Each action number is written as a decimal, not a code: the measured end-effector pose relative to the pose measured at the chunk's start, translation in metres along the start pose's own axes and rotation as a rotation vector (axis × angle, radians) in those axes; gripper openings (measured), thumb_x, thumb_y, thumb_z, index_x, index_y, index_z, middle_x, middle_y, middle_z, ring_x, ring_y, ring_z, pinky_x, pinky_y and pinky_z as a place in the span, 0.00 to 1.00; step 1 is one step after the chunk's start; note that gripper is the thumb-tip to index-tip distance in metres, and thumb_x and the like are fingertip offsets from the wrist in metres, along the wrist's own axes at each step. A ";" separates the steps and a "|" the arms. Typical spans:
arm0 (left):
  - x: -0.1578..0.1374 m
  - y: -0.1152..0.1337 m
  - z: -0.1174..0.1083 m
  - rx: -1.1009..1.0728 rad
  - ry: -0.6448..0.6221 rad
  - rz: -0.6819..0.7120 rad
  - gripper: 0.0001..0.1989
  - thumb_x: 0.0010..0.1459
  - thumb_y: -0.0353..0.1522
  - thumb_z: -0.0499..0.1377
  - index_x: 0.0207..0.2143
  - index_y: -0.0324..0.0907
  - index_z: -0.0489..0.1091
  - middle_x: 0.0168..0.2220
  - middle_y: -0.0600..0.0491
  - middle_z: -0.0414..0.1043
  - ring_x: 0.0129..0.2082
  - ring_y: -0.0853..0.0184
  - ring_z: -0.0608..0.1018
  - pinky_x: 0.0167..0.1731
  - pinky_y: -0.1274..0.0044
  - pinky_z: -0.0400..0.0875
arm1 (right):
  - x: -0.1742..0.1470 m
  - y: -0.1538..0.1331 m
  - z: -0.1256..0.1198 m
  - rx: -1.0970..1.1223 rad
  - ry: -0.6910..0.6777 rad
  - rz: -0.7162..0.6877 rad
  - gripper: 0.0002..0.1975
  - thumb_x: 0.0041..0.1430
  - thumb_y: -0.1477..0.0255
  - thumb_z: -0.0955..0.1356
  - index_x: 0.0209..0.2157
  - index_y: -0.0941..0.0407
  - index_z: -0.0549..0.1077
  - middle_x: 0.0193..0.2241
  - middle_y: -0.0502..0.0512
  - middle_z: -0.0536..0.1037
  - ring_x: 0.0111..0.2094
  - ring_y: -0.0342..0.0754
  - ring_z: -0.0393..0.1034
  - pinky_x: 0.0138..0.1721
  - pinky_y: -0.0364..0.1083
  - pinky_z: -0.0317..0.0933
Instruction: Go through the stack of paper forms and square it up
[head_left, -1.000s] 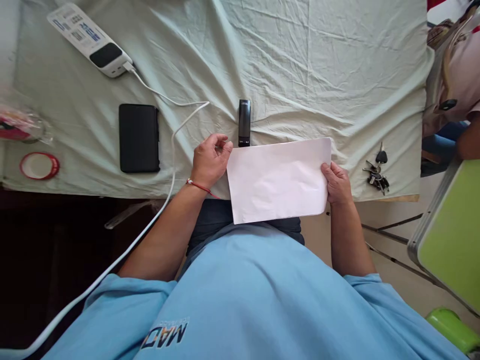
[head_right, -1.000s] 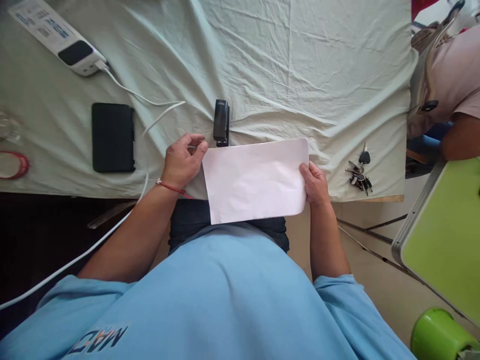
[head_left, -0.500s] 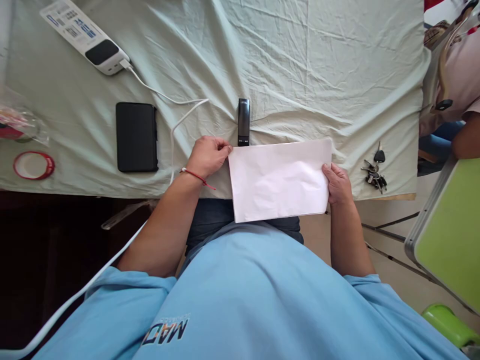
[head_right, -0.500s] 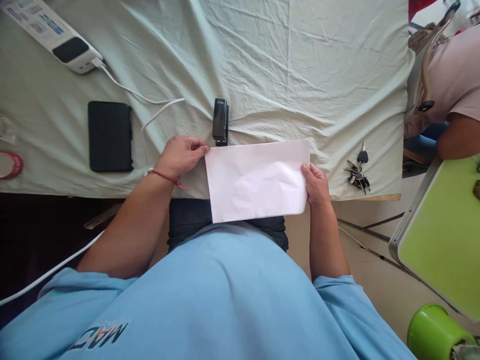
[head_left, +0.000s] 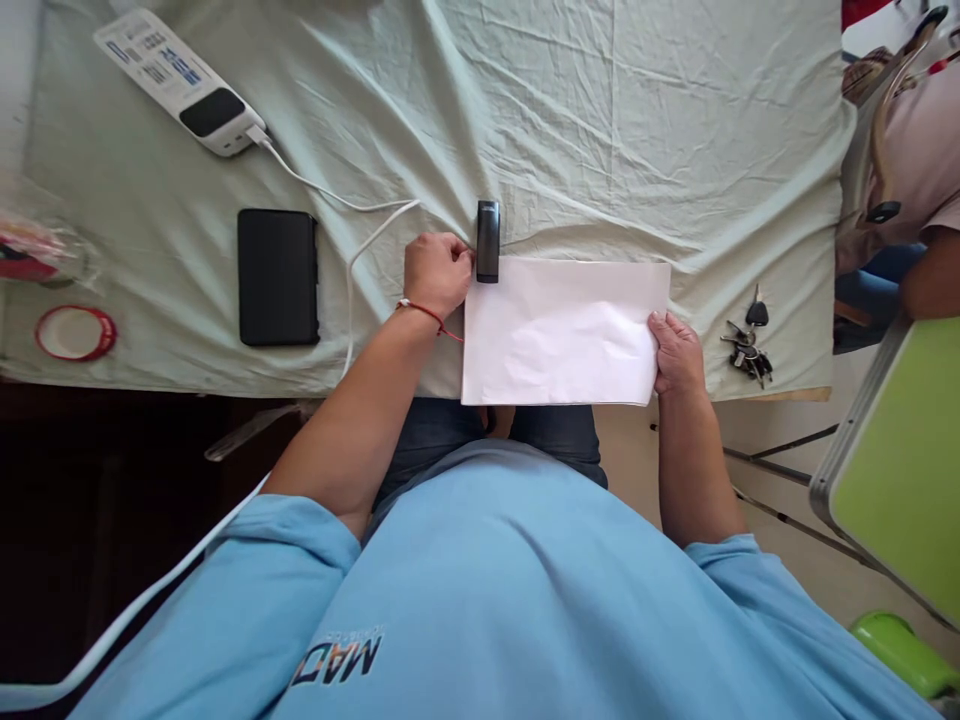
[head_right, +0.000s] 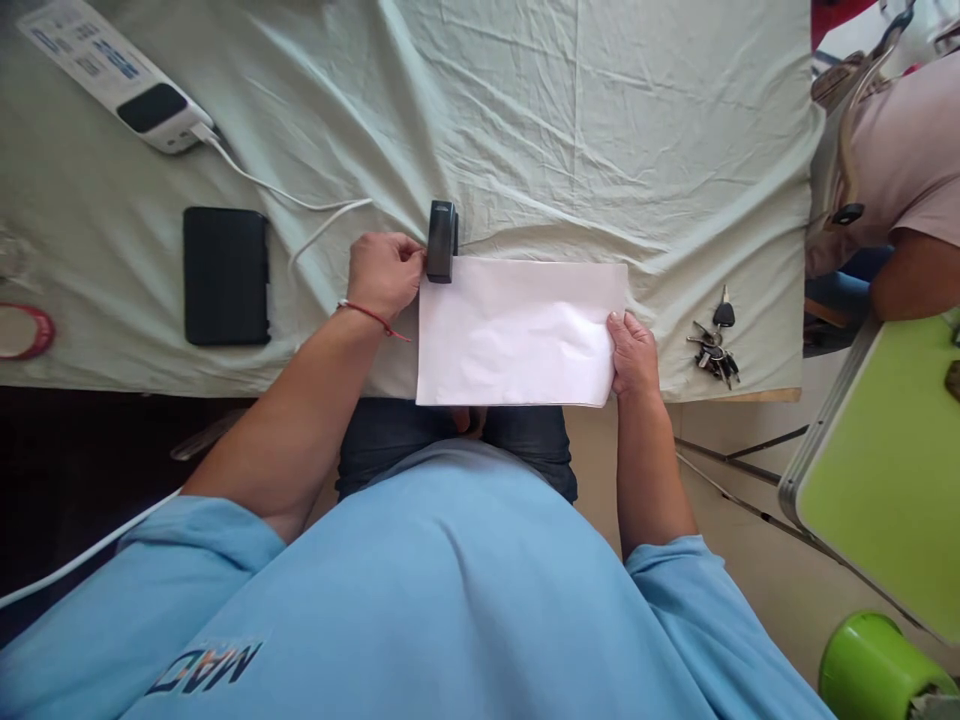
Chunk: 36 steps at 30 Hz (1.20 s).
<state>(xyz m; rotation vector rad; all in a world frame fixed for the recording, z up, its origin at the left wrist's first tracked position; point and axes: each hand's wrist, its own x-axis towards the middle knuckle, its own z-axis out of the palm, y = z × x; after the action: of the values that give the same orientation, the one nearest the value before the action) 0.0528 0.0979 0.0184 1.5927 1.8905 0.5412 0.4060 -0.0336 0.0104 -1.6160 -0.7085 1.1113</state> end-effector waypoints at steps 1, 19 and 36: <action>0.002 0.002 0.001 -0.007 0.011 -0.003 0.10 0.70 0.29 0.62 0.39 0.40 0.85 0.42 0.46 0.88 0.47 0.56 0.88 0.57 0.69 0.79 | 0.001 0.000 0.000 -0.006 0.005 -0.014 0.31 0.46 0.41 0.86 0.43 0.49 0.85 0.39 0.54 0.90 0.51 0.60 0.87 0.50 0.57 0.84; -0.047 -0.015 -0.009 -0.276 -0.132 -0.094 0.09 0.63 0.26 0.70 0.28 0.41 0.78 0.27 0.54 0.80 0.29 0.65 0.76 0.34 0.73 0.66 | -0.005 0.008 -0.033 -0.198 -0.060 -0.072 0.30 0.54 0.41 0.84 0.31 0.51 0.75 0.28 0.47 0.76 0.30 0.44 0.62 0.29 0.45 0.59; -0.078 -0.037 0.018 0.014 0.154 0.268 0.32 0.75 0.27 0.55 0.75 0.56 0.80 0.51 0.46 0.81 0.48 0.55 0.83 0.56 0.67 0.77 | -0.008 0.001 -0.035 -0.267 -0.087 -0.043 0.32 0.55 0.40 0.83 0.29 0.51 0.73 0.26 0.46 0.72 0.28 0.42 0.59 0.29 0.45 0.56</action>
<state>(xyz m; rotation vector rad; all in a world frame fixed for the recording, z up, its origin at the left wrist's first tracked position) 0.0454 0.0133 -0.0044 1.8753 1.8015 0.7857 0.4344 -0.0545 0.0142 -1.7738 -0.9783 1.0966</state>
